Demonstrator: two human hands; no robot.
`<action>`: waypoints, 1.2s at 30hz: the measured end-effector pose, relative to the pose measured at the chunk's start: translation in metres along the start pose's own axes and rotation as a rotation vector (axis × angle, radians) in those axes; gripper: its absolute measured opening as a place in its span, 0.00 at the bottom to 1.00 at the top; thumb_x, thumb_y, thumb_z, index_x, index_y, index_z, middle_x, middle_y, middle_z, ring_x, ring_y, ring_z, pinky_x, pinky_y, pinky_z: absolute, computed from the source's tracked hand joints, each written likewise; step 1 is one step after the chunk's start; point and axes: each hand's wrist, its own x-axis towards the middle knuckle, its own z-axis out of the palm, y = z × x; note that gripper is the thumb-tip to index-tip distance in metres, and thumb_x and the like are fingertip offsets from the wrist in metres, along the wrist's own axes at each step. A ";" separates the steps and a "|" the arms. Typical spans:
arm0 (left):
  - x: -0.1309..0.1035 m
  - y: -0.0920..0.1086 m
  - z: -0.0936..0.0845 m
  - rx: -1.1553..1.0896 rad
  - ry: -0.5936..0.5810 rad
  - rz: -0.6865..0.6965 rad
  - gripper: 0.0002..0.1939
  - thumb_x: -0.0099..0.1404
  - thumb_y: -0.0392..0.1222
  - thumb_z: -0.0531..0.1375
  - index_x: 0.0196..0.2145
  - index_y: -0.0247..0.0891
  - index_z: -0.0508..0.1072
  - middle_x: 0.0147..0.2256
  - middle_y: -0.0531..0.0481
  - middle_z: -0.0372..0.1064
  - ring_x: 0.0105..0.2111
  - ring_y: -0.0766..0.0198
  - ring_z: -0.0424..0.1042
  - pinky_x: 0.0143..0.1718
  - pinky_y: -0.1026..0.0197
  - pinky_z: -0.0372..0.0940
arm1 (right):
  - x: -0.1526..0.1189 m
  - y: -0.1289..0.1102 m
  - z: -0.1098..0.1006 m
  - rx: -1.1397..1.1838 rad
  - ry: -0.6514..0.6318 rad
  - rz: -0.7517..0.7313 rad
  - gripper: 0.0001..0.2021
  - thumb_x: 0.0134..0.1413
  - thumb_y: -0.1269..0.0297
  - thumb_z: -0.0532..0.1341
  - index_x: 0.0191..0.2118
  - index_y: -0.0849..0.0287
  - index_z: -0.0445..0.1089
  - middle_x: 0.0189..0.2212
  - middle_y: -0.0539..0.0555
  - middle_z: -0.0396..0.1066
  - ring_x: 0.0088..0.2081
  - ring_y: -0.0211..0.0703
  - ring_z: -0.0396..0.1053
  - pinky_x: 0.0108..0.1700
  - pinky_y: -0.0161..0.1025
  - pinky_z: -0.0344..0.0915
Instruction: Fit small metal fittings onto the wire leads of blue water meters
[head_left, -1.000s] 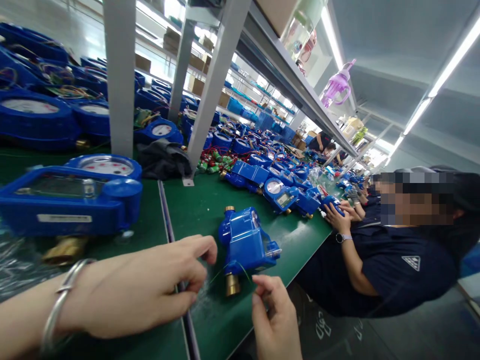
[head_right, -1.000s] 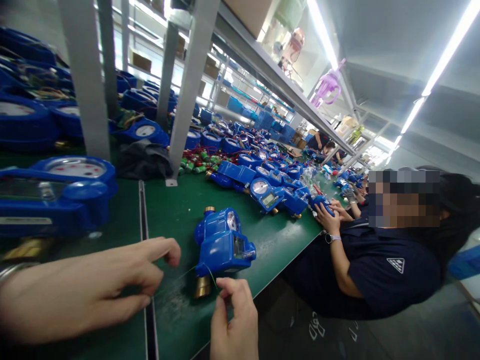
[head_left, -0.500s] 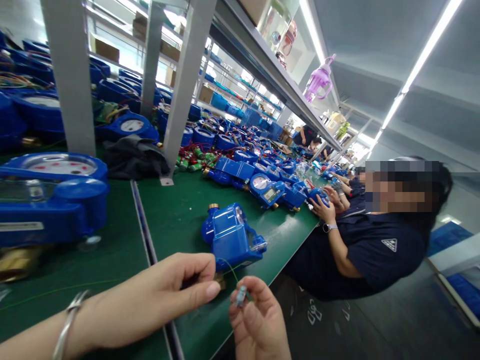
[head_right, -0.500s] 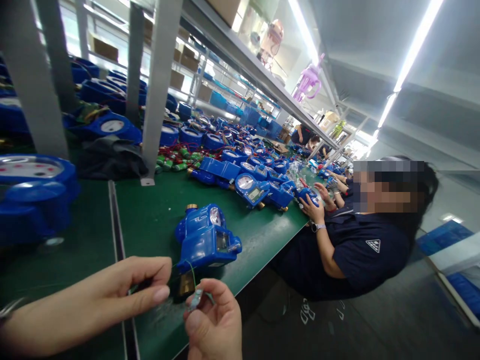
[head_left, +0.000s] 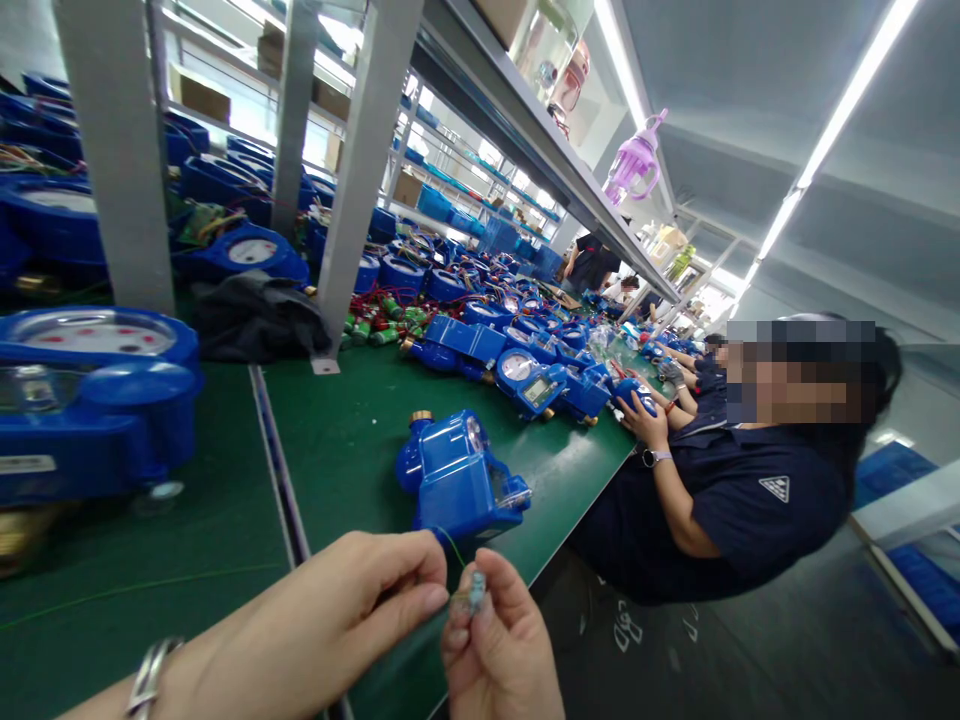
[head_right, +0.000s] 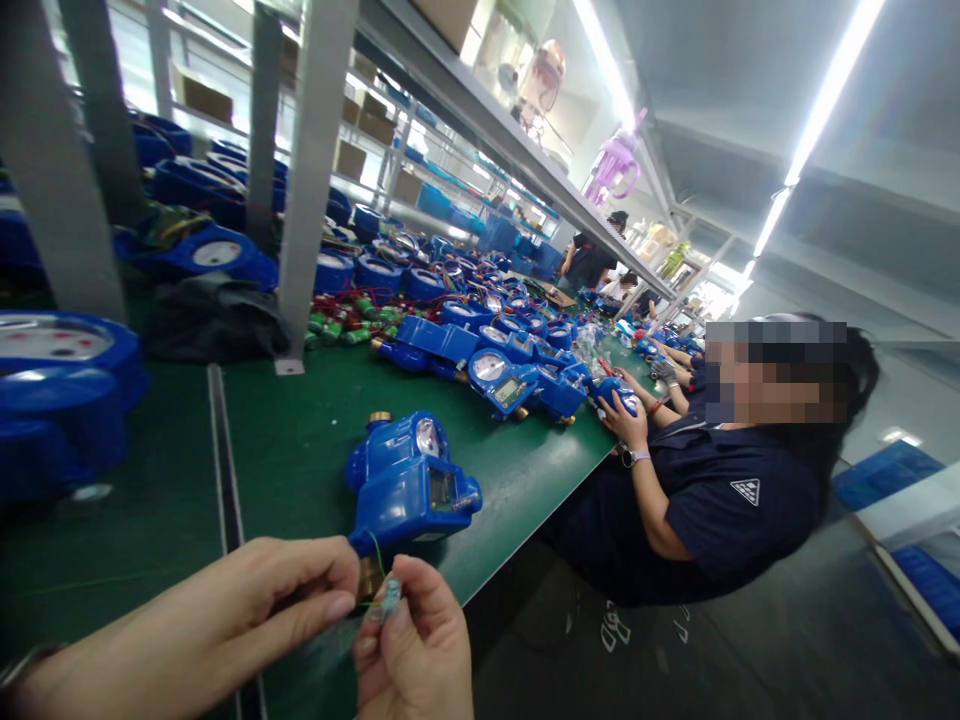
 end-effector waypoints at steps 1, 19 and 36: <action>0.000 0.000 0.001 -0.004 -0.005 -0.027 0.18 0.69 0.54 0.51 0.31 0.41 0.71 0.27 0.55 0.66 0.26 0.65 0.61 0.26 0.64 0.54 | 0.001 0.000 -0.001 0.014 0.000 0.014 0.17 0.42 0.64 0.74 0.41 0.55 0.75 0.33 0.50 0.70 0.30 0.30 0.65 0.32 0.29 0.66; 0.002 0.014 0.004 -0.005 0.019 -0.120 0.15 0.65 0.50 0.53 0.29 0.38 0.71 0.24 0.55 0.65 0.23 0.67 0.58 0.23 0.66 0.52 | 0.003 0.006 -0.008 0.292 -0.051 0.239 0.15 0.41 0.68 0.74 0.38 0.57 0.76 0.31 0.50 0.69 0.28 0.27 0.61 0.28 0.21 0.62; 0.000 0.011 0.006 0.006 -0.005 -0.104 0.14 0.66 0.48 0.53 0.28 0.39 0.69 0.23 0.56 0.63 0.23 0.67 0.58 0.22 0.65 0.52 | 0.001 0.007 -0.001 0.132 -0.067 0.131 0.16 0.41 0.64 0.75 0.38 0.56 0.75 0.29 0.48 0.68 0.28 0.28 0.61 0.29 0.25 0.60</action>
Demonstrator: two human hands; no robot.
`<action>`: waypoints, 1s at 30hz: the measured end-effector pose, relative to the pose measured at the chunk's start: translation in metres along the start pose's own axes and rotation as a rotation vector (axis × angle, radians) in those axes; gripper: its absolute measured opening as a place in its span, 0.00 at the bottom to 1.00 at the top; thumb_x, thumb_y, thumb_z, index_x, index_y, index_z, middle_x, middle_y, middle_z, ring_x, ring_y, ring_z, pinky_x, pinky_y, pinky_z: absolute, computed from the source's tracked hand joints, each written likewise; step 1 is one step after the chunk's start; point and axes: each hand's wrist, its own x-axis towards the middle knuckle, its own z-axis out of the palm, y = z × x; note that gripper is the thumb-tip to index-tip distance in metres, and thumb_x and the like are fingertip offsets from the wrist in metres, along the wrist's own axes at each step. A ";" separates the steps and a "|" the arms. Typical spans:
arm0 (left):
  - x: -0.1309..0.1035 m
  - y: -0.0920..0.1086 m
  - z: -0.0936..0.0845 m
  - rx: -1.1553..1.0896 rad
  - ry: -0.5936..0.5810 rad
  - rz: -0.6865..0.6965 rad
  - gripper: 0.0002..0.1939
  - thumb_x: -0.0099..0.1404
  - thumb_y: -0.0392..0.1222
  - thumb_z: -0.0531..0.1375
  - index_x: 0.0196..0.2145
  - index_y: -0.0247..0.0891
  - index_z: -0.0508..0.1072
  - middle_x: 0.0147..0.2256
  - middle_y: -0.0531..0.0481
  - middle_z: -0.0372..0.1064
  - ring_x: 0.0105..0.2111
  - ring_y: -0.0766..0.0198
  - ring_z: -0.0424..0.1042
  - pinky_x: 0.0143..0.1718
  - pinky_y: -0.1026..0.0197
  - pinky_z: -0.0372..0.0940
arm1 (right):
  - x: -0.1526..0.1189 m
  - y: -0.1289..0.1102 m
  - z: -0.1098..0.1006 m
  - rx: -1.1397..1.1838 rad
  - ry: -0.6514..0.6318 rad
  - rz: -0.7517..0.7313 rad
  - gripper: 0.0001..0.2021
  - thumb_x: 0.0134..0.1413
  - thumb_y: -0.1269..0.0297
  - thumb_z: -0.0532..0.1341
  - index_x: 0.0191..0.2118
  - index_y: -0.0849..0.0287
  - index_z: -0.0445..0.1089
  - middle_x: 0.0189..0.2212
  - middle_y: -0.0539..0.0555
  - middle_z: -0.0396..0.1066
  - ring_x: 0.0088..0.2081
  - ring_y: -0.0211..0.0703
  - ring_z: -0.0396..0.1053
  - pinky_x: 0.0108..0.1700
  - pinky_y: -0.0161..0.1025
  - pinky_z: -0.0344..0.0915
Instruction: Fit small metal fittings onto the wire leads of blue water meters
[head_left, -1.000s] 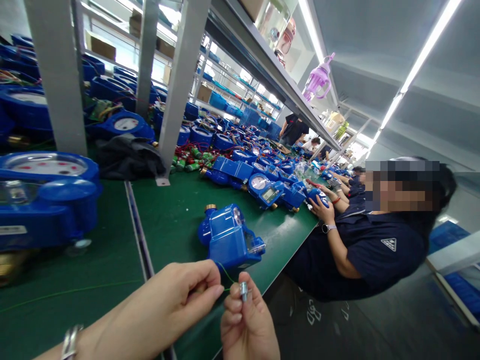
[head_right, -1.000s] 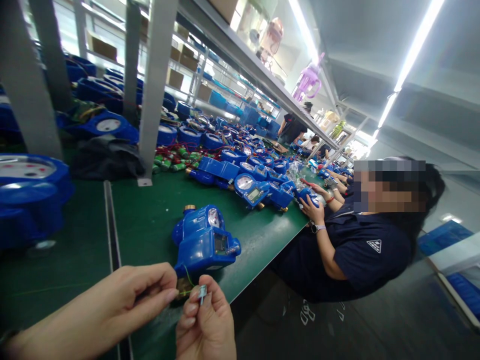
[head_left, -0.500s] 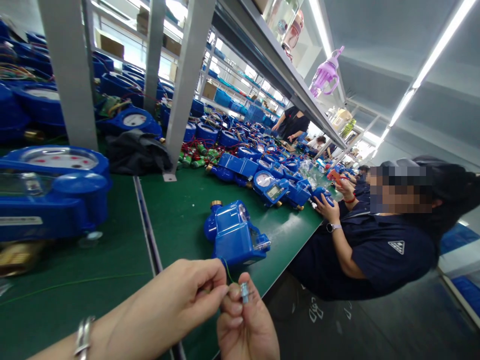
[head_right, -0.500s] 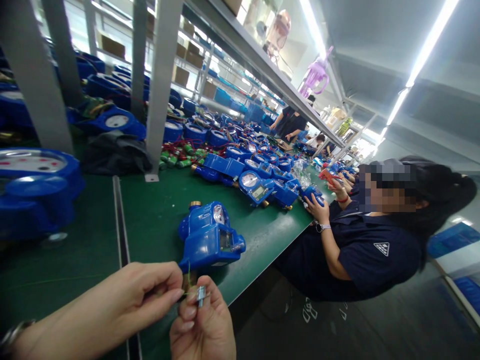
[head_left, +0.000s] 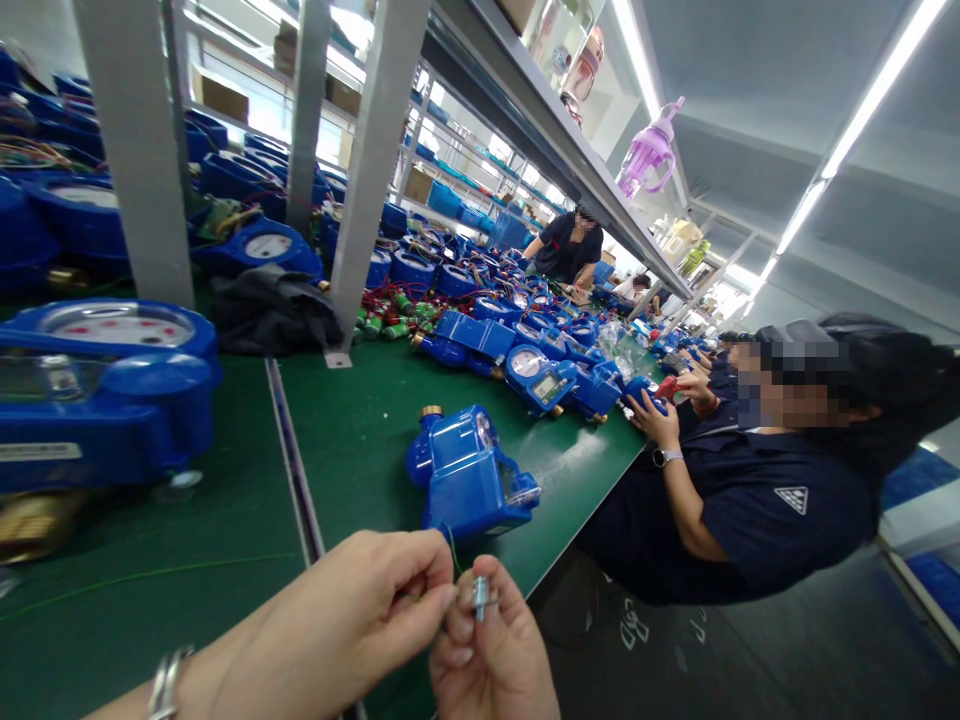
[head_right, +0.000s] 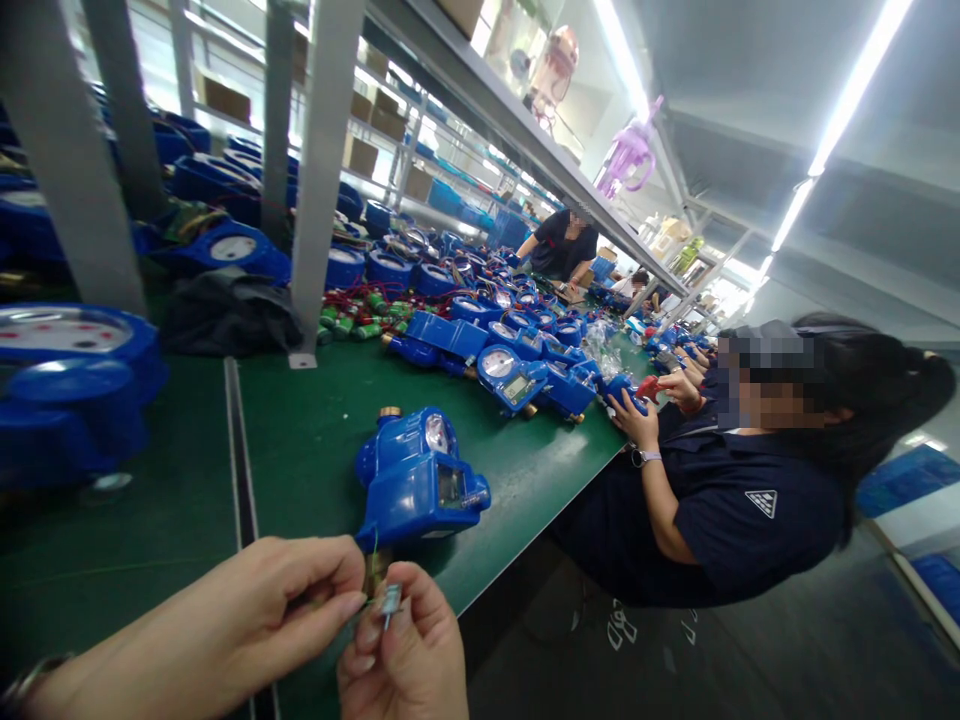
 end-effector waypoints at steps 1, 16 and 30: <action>0.001 -0.002 0.001 0.011 0.002 0.004 0.14 0.67 0.49 0.52 0.28 0.39 0.69 0.23 0.56 0.63 0.23 0.67 0.58 0.23 0.65 0.52 | 0.000 0.002 -0.001 -0.036 0.006 -0.038 0.16 0.41 0.62 0.75 0.38 0.56 0.75 0.29 0.48 0.68 0.27 0.28 0.61 0.29 0.26 0.61; 0.002 -0.010 0.004 0.062 -0.003 0.023 0.12 0.65 0.43 0.51 0.26 0.38 0.66 0.23 0.55 0.62 0.23 0.66 0.57 0.24 0.64 0.50 | 0.002 0.006 -0.005 -0.197 0.064 -0.165 0.18 0.41 0.56 0.74 0.37 0.58 0.74 0.24 0.48 0.65 0.24 0.33 0.60 0.27 0.32 0.61; 0.001 -0.007 0.004 -0.075 -0.019 0.030 0.14 0.69 0.49 0.52 0.32 0.41 0.70 0.31 0.54 0.70 0.31 0.64 0.68 0.33 0.65 0.59 | 0.006 0.019 -0.015 -0.142 0.090 -0.196 0.15 0.43 0.58 0.73 0.38 0.57 0.77 0.26 0.51 0.70 0.24 0.31 0.64 0.26 0.30 0.60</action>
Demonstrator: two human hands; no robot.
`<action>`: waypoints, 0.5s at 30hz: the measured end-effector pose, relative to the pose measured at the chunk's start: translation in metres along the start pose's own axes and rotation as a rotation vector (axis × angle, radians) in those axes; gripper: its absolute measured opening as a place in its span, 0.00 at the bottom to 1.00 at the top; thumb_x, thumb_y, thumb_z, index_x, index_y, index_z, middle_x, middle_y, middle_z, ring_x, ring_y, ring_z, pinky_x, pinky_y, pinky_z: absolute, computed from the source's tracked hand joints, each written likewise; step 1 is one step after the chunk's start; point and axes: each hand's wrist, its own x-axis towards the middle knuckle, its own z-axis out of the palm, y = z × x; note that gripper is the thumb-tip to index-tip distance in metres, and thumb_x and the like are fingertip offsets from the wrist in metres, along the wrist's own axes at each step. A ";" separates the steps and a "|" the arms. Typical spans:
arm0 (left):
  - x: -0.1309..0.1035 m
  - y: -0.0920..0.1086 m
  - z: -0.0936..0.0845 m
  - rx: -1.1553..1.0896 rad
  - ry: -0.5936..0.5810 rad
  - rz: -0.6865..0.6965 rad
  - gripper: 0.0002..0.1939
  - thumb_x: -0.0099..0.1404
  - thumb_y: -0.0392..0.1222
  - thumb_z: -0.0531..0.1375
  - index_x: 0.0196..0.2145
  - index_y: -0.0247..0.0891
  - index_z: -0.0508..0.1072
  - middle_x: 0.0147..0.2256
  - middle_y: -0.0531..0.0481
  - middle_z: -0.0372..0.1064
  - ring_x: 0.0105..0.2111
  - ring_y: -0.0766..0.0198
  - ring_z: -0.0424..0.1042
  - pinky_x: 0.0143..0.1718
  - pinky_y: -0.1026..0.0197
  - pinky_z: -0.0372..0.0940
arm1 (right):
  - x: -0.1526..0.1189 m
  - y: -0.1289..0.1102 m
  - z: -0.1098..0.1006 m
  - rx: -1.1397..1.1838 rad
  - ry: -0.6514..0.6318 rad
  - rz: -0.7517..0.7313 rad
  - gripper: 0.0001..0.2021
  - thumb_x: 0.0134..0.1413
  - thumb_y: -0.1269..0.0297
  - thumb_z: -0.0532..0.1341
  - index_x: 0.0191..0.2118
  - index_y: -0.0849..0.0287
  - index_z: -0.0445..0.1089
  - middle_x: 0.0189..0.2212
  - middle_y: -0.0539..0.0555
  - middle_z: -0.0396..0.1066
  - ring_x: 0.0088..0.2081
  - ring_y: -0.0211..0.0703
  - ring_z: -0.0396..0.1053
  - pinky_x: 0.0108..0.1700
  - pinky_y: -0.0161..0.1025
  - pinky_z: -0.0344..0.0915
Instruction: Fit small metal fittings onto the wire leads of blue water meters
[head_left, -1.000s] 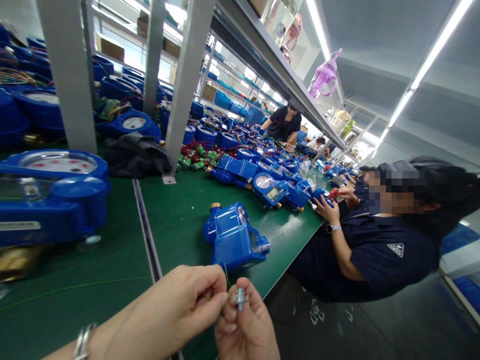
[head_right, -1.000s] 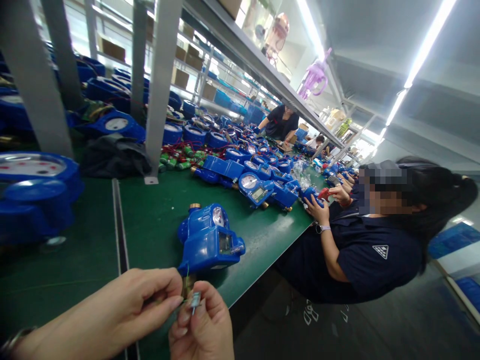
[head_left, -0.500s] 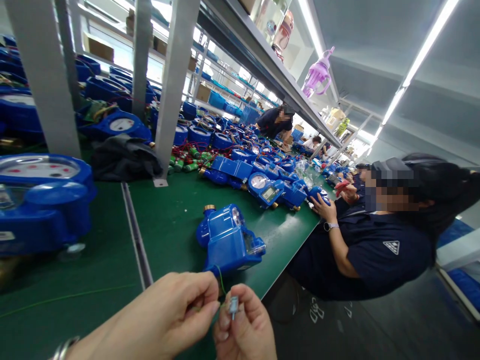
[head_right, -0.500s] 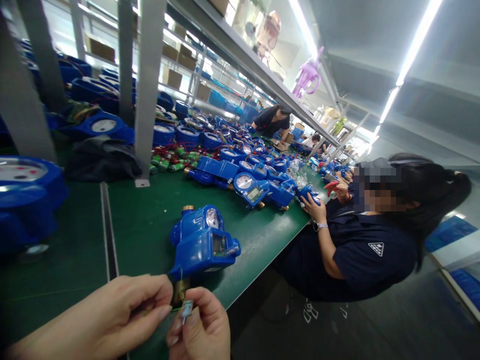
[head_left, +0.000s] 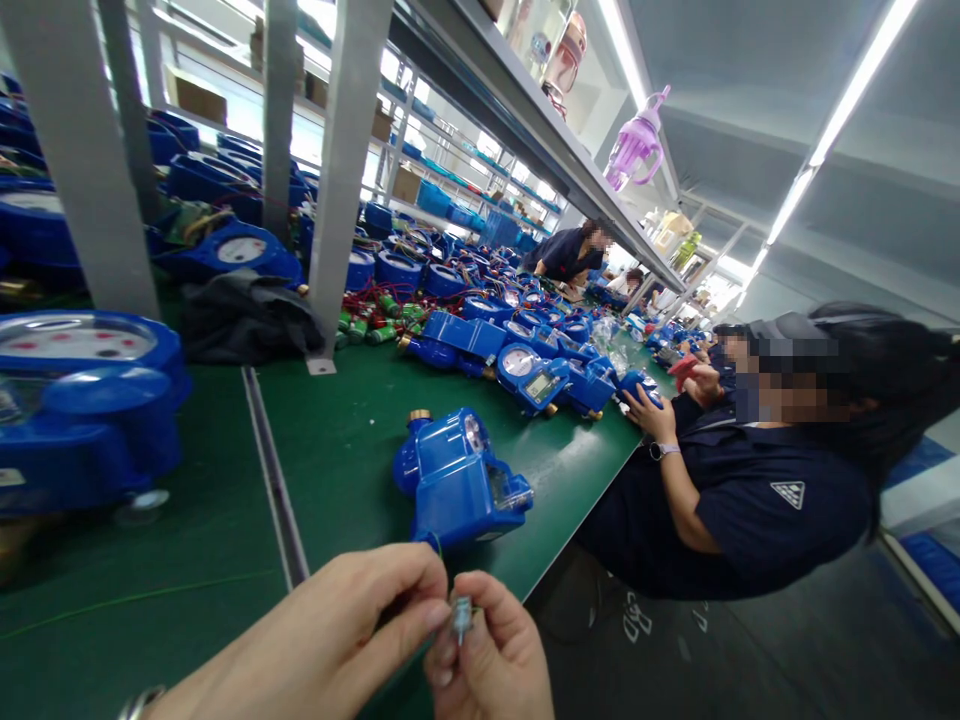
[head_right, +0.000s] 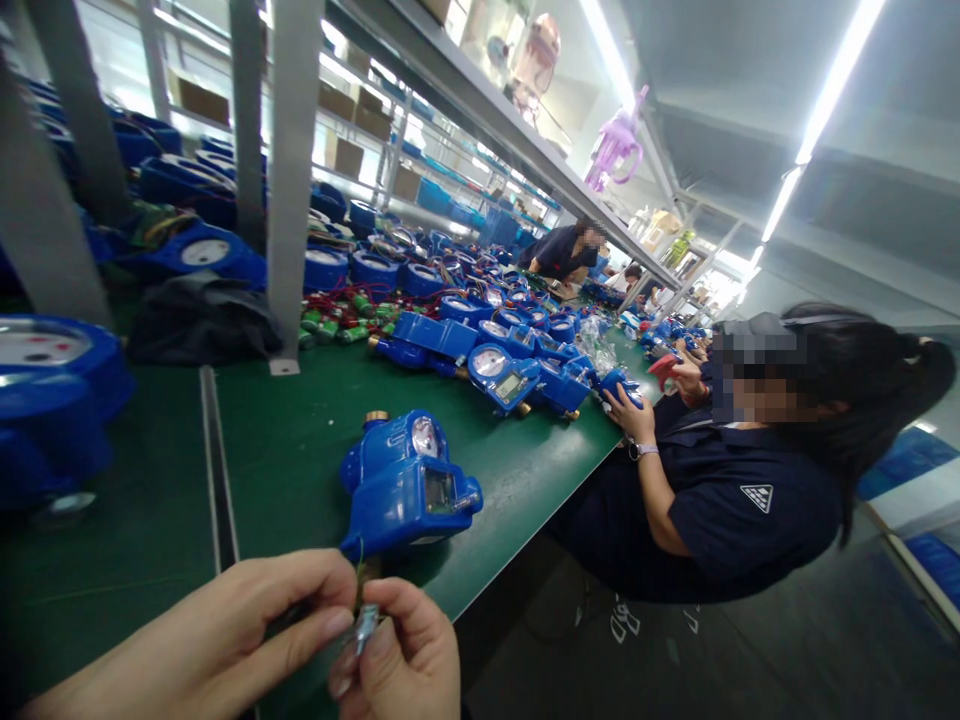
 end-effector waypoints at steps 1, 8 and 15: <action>0.000 0.000 0.000 -0.026 0.013 -0.013 0.12 0.69 0.49 0.52 0.33 0.41 0.70 0.31 0.54 0.71 0.32 0.64 0.68 0.33 0.65 0.60 | 0.000 0.001 0.000 0.013 -0.001 0.006 0.14 0.43 0.58 0.73 0.38 0.57 0.77 0.26 0.51 0.71 0.24 0.30 0.64 0.27 0.29 0.60; 0.006 -0.005 -0.003 -0.425 -0.094 -0.075 0.15 0.63 0.49 0.59 0.44 0.38 0.71 0.25 0.54 0.67 0.26 0.63 0.69 0.29 0.65 0.62 | 0.006 -0.002 0.002 -0.146 -0.165 -0.098 0.12 0.48 0.57 0.71 0.38 0.55 0.78 0.27 0.48 0.65 0.24 0.29 0.60 0.27 0.31 0.57; 0.008 -0.006 -0.010 -0.547 -0.132 -0.150 0.22 0.60 0.59 0.62 0.37 0.35 0.75 0.20 0.54 0.63 0.19 0.70 0.61 0.23 0.69 0.56 | 0.005 -0.003 0.015 -0.311 0.042 -0.222 0.22 0.46 0.52 0.71 0.46 0.55 0.71 0.27 0.45 0.63 0.29 0.32 0.62 0.34 0.31 0.61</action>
